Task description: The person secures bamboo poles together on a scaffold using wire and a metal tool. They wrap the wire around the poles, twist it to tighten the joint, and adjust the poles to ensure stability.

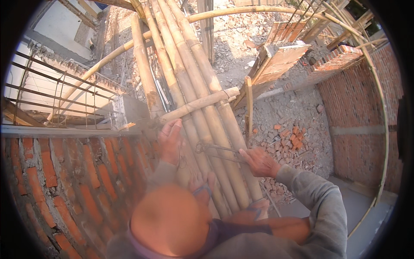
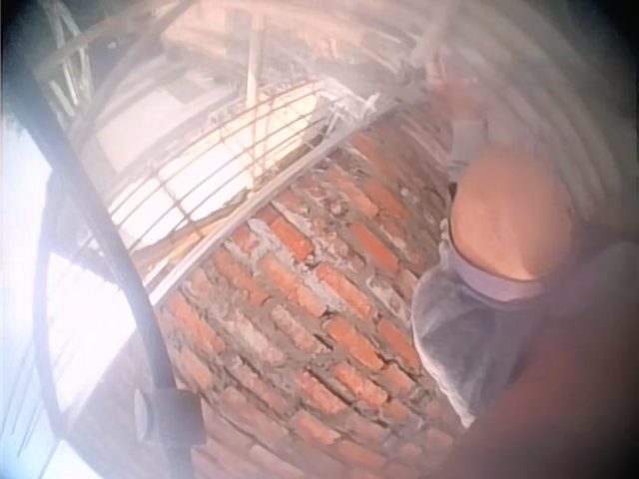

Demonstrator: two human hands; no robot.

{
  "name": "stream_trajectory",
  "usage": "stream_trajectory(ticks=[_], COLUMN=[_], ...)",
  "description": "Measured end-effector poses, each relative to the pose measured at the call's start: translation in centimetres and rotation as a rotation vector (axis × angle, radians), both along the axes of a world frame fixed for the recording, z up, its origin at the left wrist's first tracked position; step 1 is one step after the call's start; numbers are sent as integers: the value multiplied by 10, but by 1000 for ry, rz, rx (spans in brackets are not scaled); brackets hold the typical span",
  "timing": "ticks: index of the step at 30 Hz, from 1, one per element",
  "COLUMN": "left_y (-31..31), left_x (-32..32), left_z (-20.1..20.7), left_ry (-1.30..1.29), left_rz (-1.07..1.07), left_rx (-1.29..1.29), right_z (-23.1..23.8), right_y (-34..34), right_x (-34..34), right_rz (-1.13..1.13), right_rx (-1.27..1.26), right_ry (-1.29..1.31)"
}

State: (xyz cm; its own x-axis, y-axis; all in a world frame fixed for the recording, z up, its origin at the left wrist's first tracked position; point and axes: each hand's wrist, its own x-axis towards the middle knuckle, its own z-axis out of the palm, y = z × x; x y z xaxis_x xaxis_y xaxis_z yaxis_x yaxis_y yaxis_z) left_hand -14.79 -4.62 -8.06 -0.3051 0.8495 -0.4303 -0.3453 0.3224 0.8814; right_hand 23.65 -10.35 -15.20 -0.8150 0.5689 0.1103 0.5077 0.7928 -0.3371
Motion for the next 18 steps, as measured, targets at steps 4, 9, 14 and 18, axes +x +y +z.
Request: stream_trajectory(ticks=[4, 9, 14, 18], left_y=[9, 24, 29, 24], left_x=[1, 8, 34, 57], left_z=[-6, -20, -14, 4], left_ry=[103, 88, -533, -899], left_rz=[60, 45, 51, -237], left_rx=[-11, 115, 8, 18], right_z=[6, 37, 75, 107], right_y=[8, 18, 37, 58], right_x=[-1, -5, -65, -99], right_rz=[74, -31, -206, -183], right_rx=[-35, -30, -225, -153], right_ry=[-133, -131, 251, 315])
